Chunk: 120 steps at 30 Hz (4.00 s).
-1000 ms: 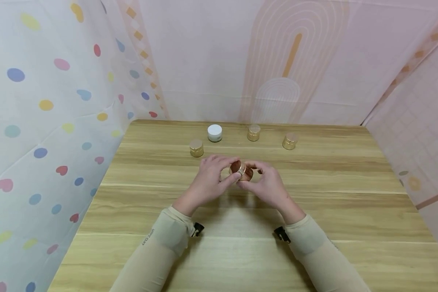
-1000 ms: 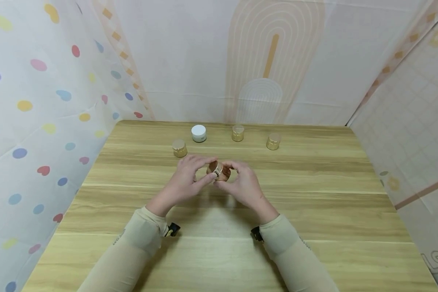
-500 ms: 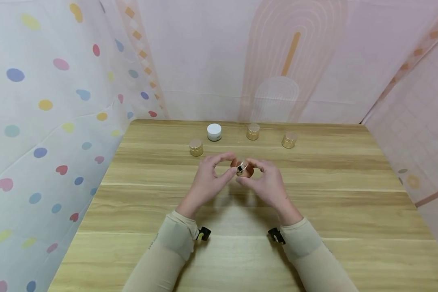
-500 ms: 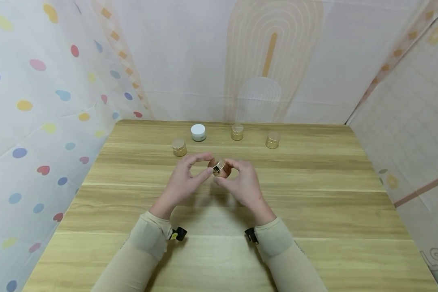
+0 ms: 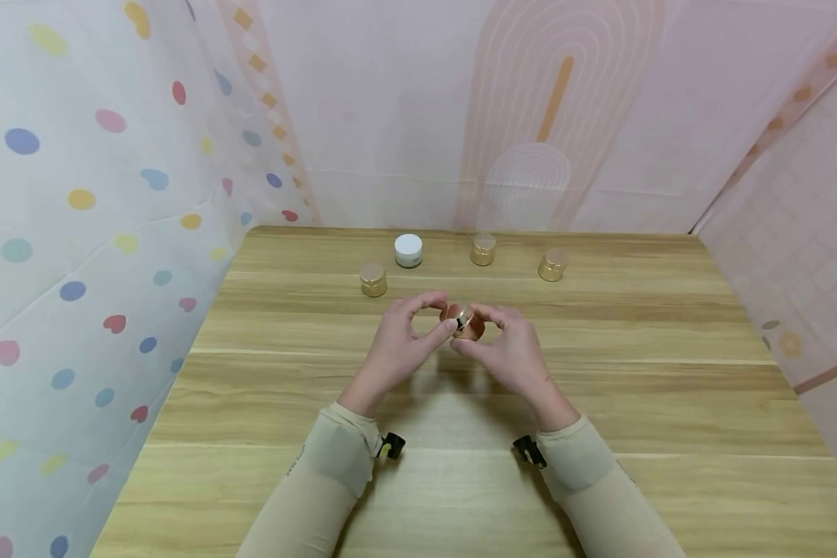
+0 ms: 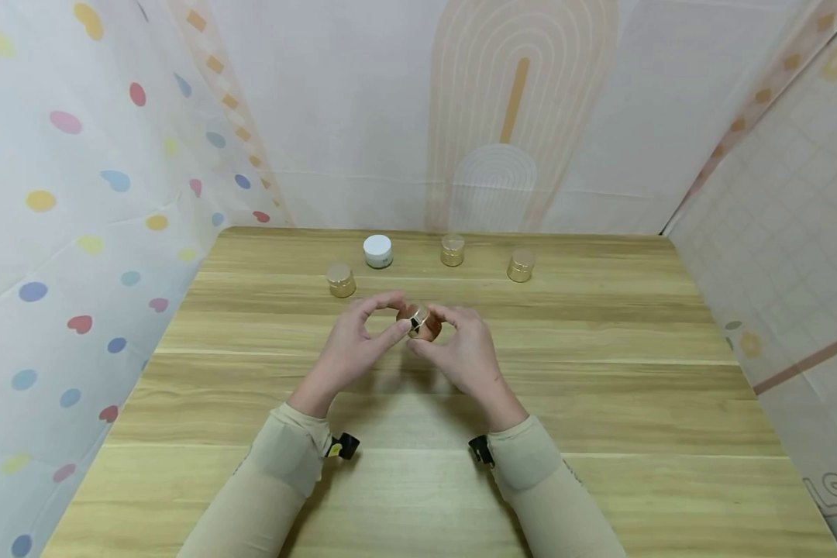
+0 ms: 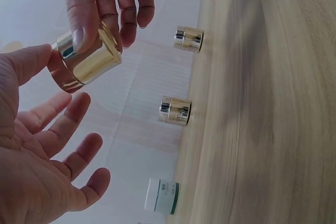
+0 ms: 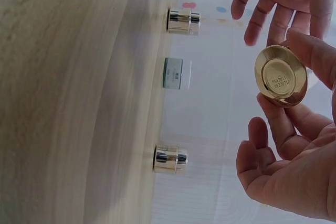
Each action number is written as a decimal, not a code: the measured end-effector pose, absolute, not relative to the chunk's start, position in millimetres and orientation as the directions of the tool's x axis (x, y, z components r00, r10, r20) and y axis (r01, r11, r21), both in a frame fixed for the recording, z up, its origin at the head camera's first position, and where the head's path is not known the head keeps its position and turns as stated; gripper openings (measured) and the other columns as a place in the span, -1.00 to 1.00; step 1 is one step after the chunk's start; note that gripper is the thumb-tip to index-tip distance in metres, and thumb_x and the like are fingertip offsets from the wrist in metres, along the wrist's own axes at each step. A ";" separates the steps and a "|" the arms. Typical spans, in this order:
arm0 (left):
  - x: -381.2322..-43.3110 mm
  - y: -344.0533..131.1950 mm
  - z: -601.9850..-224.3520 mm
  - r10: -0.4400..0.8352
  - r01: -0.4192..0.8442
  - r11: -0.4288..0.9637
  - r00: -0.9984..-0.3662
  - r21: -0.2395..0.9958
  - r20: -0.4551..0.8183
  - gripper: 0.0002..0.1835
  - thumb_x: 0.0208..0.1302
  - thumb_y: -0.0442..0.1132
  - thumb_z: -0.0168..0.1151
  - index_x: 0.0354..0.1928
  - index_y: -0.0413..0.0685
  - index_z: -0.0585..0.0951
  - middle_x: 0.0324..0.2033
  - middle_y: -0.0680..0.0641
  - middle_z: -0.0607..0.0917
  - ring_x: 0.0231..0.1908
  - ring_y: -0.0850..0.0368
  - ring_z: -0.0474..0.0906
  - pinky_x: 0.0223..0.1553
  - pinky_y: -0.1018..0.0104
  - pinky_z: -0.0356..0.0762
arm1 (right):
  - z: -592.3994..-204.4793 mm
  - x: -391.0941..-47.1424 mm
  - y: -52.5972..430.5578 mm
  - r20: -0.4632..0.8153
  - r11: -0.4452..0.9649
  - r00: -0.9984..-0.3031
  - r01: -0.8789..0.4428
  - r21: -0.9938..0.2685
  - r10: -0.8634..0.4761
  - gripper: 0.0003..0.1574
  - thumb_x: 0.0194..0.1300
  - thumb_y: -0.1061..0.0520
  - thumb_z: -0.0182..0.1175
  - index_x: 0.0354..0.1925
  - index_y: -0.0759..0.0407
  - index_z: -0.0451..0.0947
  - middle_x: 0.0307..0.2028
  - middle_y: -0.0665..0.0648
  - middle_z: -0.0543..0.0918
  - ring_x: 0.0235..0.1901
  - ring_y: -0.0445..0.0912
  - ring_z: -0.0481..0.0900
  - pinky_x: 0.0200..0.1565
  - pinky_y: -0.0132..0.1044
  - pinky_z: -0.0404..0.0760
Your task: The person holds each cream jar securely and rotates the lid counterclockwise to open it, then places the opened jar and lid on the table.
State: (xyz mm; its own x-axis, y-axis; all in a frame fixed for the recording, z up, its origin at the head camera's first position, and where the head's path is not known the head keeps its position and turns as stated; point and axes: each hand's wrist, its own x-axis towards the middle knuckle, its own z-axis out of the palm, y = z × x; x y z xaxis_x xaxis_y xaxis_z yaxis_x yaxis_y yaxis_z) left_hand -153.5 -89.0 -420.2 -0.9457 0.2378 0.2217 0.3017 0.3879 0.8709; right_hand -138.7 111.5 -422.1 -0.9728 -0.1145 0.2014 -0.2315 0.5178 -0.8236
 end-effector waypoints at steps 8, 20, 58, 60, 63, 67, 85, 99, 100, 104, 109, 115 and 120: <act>-154.2 -91.1 -421.1 0.231 0.254 0.380 -0.957 0.889 0.174 -0.46 0.42 -0.04 0.44 0.36 -0.05 0.62 0.18 -0.10 0.74 0.36 -0.10 0.51 0.49 -0.30 0.33 | -421.5 -138.2 111.9 0.191 0.522 -0.976 -0.219 -0.824 -0.109 -0.26 0.11 0.10 0.67 0.25 0.19 0.71 0.19 0.26 0.77 0.29 0.20 0.64 0.36 0.22 0.54; -154.0 -90.6 -419.2 0.244 0.235 0.337 -0.957 0.912 0.157 -0.42 0.42 -0.04 0.45 0.40 -0.07 0.58 0.07 -0.06 0.75 0.25 -0.03 0.58 0.44 -0.31 0.41 | -421.3 -137.1 107.0 0.207 0.525 -0.970 -0.244 -0.816 -0.128 -0.30 0.10 0.11 0.66 0.22 0.19 0.73 0.11 0.24 0.79 0.22 0.17 0.66 0.33 0.17 0.56; -147.3 -100.1 -415.4 0.265 0.350 0.362 -0.927 0.864 0.264 -0.51 0.40 -0.12 0.42 0.33 -0.02 0.67 0.22 -0.07 0.76 0.33 -0.08 0.57 0.44 -0.22 0.41 | -419.0 -138.3 104.4 0.218 0.513 -0.960 -0.278 -0.812 -0.175 -0.32 0.07 0.16 0.68 0.19 0.11 0.74 0.09 0.17 0.81 0.20 0.15 0.65 0.38 0.20 0.49; -146.8 -99.6 -414.9 0.262 0.348 0.364 -0.928 0.864 0.263 -0.52 0.40 -0.11 0.43 0.32 -0.03 0.68 0.20 -0.07 0.76 0.30 -0.08 0.59 0.43 -0.23 0.42 | -419.1 -138.3 104.1 0.219 0.512 -0.960 -0.278 -0.812 -0.175 -0.32 0.06 0.16 0.68 0.19 0.10 0.75 0.08 0.17 0.81 0.21 0.14 0.65 0.38 0.19 0.49; -146.5 -98.8 -414.8 0.258 0.347 0.363 -0.929 0.865 0.265 -0.52 0.40 -0.10 0.44 0.31 -0.03 0.69 0.15 -0.08 0.77 0.26 -0.09 0.60 0.40 -0.27 0.43 | -418.5 -137.6 103.6 0.222 0.513 -0.959 -0.281 -0.811 -0.175 -0.32 0.05 0.16 0.69 0.18 0.09 0.75 0.06 0.16 0.82 0.20 0.14 0.65 0.37 0.18 0.49; -146.5 -98.1 -414.7 0.254 0.343 0.353 -0.931 0.870 0.264 -0.53 0.40 -0.11 0.46 0.30 -0.05 0.69 0.11 -0.09 0.78 0.23 -0.13 0.61 0.37 -0.31 0.45 | -417.4 -136.4 103.2 0.231 0.522 -0.956 -0.291 -0.802 -0.179 -0.32 0.05 0.16 0.69 0.17 0.11 0.75 0.06 0.16 0.82 0.19 0.15 0.66 0.36 0.18 0.51; -146.6 -99.1 -416.3 0.230 0.280 0.403 -0.952 0.871 0.200 -0.45 0.45 0.03 0.41 0.37 -0.01 0.63 0.18 -0.11 0.72 0.25 -0.18 0.58 0.16 -0.17 0.61 | -417.9 -138.0 103.7 0.249 0.516 -0.948 -0.317 -0.796 -0.199 -0.38 0.06 0.15 0.69 0.12 0.11 0.77 0.01 0.14 0.83 0.13 0.10 0.69 0.32 0.14 0.54; -146.0 -100.8 -418.5 0.275 0.381 0.321 -0.913 0.867 0.300 -0.52 0.42 -0.18 0.39 0.33 -0.11 0.65 0.29 -0.13 0.71 0.31 -0.15 0.56 0.41 -0.33 0.42 | -418.5 -137.7 103.9 0.273 0.525 -0.942 -0.337 -0.781 -0.198 -0.37 0.04 0.17 0.70 0.11 0.15 0.76 0.01 0.18 0.82 0.13 0.13 0.70 0.31 0.17 0.56; -145.6 -100.7 -418.5 0.272 0.374 0.324 -0.917 0.869 0.294 -0.53 0.43 -0.17 0.39 0.33 -0.10 0.65 0.29 -0.12 0.71 0.31 -0.14 0.56 0.40 -0.33 0.43 | -418.8 -137.6 103.8 0.273 0.527 -0.941 -0.337 -0.780 -0.197 -0.38 0.05 0.17 0.69 0.11 0.15 0.76 0.01 0.18 0.82 0.13 0.13 0.70 0.31 0.17 0.56; -144.6 -100.7 -419.0 0.261 0.349 0.328 -0.927 0.878 0.271 -0.53 0.44 -0.10 0.41 0.31 -0.08 0.66 0.25 -0.10 0.72 0.30 -0.10 0.56 0.39 -0.31 0.45 | -419.0 -136.8 102.8 0.266 0.527 -0.943 -0.331 -0.783 -0.198 -0.37 0.05 0.16 0.69 0.12 0.15 0.76 0.02 0.17 0.82 0.15 0.13 0.69 0.30 0.17 0.56; -144.6 -100.5 -420.5 0.250 0.351 0.339 -0.928 0.873 0.276 -0.52 0.43 -0.06 0.42 0.29 -0.12 0.67 0.18 -0.11 0.75 0.26 -0.10 0.58 0.37 -0.30 0.47 | -418.7 -135.7 101.6 0.254 0.526 -0.946 -0.323 -0.787 -0.200 -0.35 0.04 0.15 0.70 0.13 0.14 0.76 0.02 0.16 0.81 0.17 0.13 0.68 0.32 0.15 0.56; -144.8 -98.9 -419.8 0.240 0.357 0.366 -0.928 0.859 0.284 -0.52 0.44 -0.06 0.42 0.27 -0.17 0.67 0.08 -0.13 0.77 0.17 -0.12 0.61 0.31 -0.29 0.50 | -419.2 -135.6 101.1 0.259 0.518 -0.944 -0.328 -0.790 -0.202 -0.38 0.05 0.16 0.69 0.11 0.13 0.77 -0.01 0.15 0.81 0.14 0.11 0.67 0.29 0.19 0.57; -145.0 -98.3 -419.9 0.228 0.340 0.386 -0.936 0.858 0.268 -0.53 0.44 -0.04 0.42 0.25 -0.15 0.68 0.05 -0.12 0.77 0.15 -0.08 0.60 0.27 -0.25 0.51 | -419.3 -136.0 101.0 0.257 0.518 -0.946 -0.325 -0.791 -0.200 -0.38 0.05 0.16 0.69 0.11 0.13 0.77 -0.03 0.14 0.81 0.12 0.10 0.67 0.29 0.16 0.57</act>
